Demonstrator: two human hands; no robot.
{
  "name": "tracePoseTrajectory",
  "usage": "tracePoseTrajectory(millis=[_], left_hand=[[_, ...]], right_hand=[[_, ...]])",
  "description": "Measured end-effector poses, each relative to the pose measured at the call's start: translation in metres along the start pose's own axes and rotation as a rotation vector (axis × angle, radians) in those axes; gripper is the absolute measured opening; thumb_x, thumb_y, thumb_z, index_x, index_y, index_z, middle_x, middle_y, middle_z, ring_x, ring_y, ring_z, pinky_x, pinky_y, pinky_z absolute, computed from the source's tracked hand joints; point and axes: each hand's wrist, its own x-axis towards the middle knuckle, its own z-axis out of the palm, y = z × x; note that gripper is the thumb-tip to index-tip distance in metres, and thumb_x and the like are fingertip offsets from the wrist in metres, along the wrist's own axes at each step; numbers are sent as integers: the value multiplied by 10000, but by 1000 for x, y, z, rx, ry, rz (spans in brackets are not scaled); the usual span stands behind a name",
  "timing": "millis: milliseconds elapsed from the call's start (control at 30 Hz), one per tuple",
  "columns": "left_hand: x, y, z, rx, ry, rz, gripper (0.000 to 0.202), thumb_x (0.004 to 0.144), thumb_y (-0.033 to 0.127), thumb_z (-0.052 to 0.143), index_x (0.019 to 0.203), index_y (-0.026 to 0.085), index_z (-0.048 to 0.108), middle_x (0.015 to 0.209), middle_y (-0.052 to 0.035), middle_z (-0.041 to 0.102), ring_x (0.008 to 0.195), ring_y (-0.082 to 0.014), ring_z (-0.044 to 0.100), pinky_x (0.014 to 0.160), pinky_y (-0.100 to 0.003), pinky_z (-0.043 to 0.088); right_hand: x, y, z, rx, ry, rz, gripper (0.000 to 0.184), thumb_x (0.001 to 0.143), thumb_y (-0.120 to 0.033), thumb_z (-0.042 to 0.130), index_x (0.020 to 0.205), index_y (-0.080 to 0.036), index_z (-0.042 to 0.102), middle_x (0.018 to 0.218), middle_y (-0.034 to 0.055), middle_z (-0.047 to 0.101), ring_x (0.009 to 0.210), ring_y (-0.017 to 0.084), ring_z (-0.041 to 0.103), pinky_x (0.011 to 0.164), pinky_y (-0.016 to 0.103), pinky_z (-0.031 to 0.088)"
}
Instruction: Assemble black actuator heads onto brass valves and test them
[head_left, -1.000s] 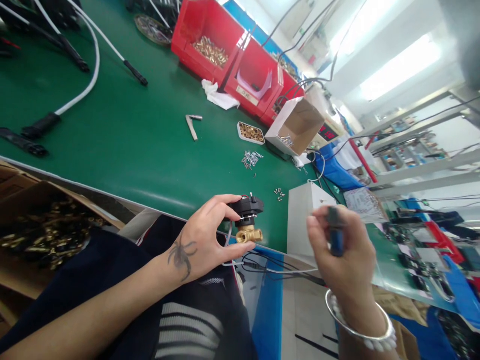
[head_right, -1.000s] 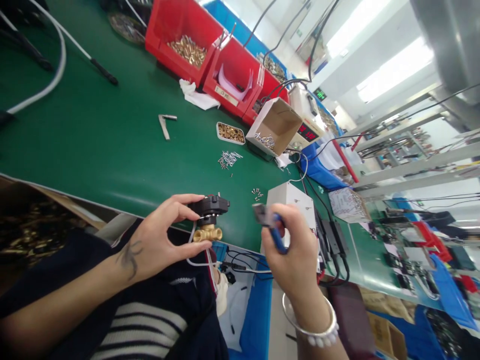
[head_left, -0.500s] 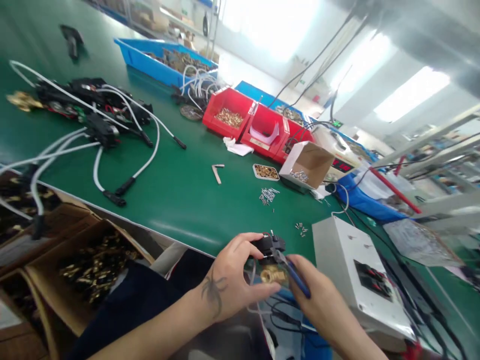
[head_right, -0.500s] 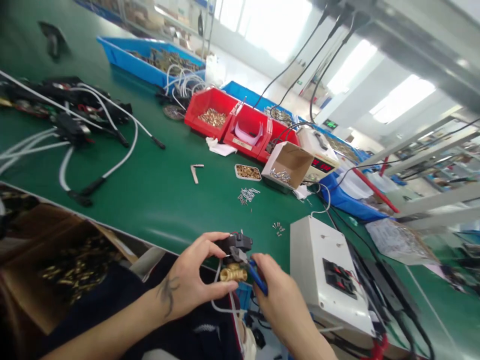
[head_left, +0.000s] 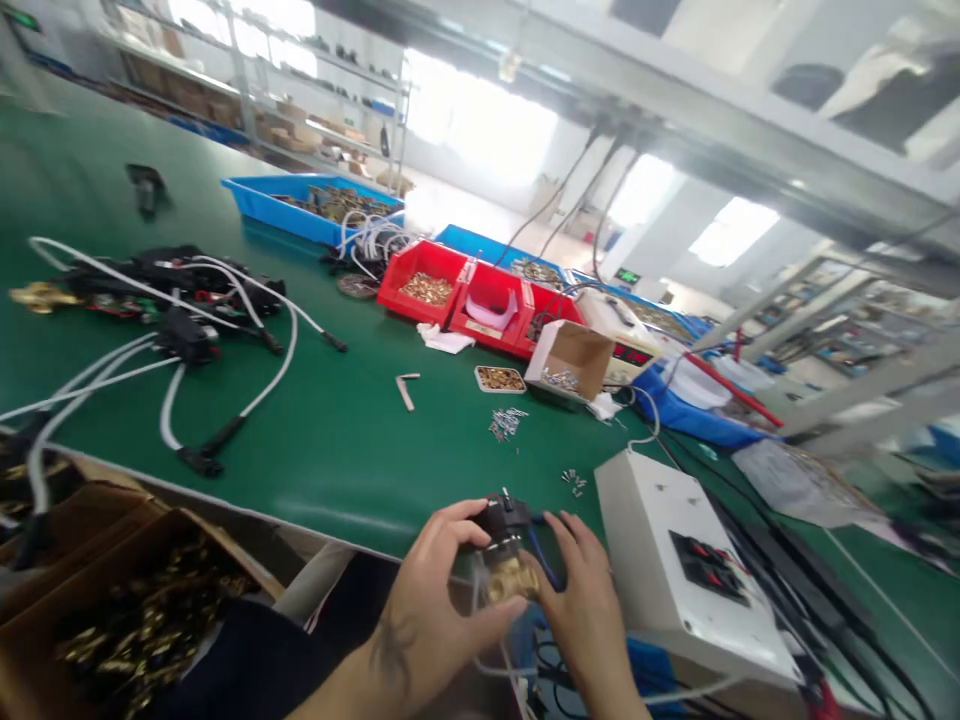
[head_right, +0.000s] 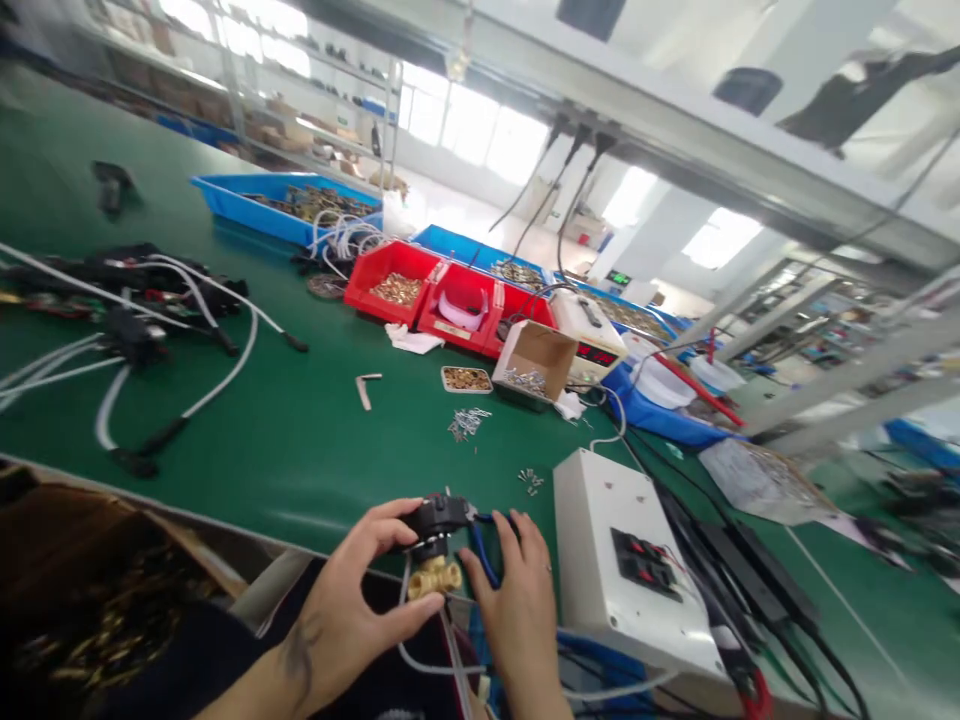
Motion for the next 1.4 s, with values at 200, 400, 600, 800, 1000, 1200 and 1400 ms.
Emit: tracePoseTrajectory(millis=[200,400,600,800,1000,1200,1400], left_hand=[[-5,10,0,162,-47,236,391,795,261,746,1108,257,511,1265,-128,687,1176,-285,684,942,-472,619],[-8,19,-1,254,-71,405,379,840,295,745,1132,206,520,1268,-143,671,1231,-245,645,1009,-375,591],[-7,27,-4,271,-77,484,345,881,348,727,1105,168,536,1254,-147,682,1259,-201,626,1073,-298,537],[-6,40,-6,327,-98,514,342,896,318,723,1120,145,533,1245,-147,690,1277,-184,608,1121,-271,480],[-5,47,-10,327,-135,525,284,893,241,719,1098,136,552,1246,-143,682,1283,-172,593,1154,-248,429],[-3,41,-13,316,-146,502,212,890,230,727,1043,127,623,1287,-152,657,1323,-182,553,1179,-246,391],[-3,38,-14,283,-126,450,187,863,202,750,990,138,629,1297,-150,663,1324,-185,563,1179,-258,402]], right_hand=[[-11,-35,-17,787,-198,479,665,948,-660,463,1454,-228,475,1216,140,707,1145,283,686,1027,479,526],[-18,-60,-42,1205,-270,536,647,895,-571,655,1456,-295,488,1185,90,734,1043,237,719,872,349,592],[-16,-66,-53,1448,-349,536,589,890,-480,713,1415,-284,528,1282,99,710,1144,246,692,986,394,556],[-16,-73,-56,1562,-356,503,497,902,-414,722,1366,-329,564,1295,54,709,1157,218,689,979,352,561],[-21,-78,-54,1537,-298,537,446,902,-414,725,1315,-313,592,1305,43,705,1205,202,663,990,306,552],[-18,-82,-52,1462,-304,600,453,921,-477,679,1319,-278,593,1344,53,677,1213,208,651,1024,312,533],[-8,-91,-52,1514,-365,651,407,885,-401,741,1261,-291,631,1259,23,720,1158,191,676,958,280,564]])
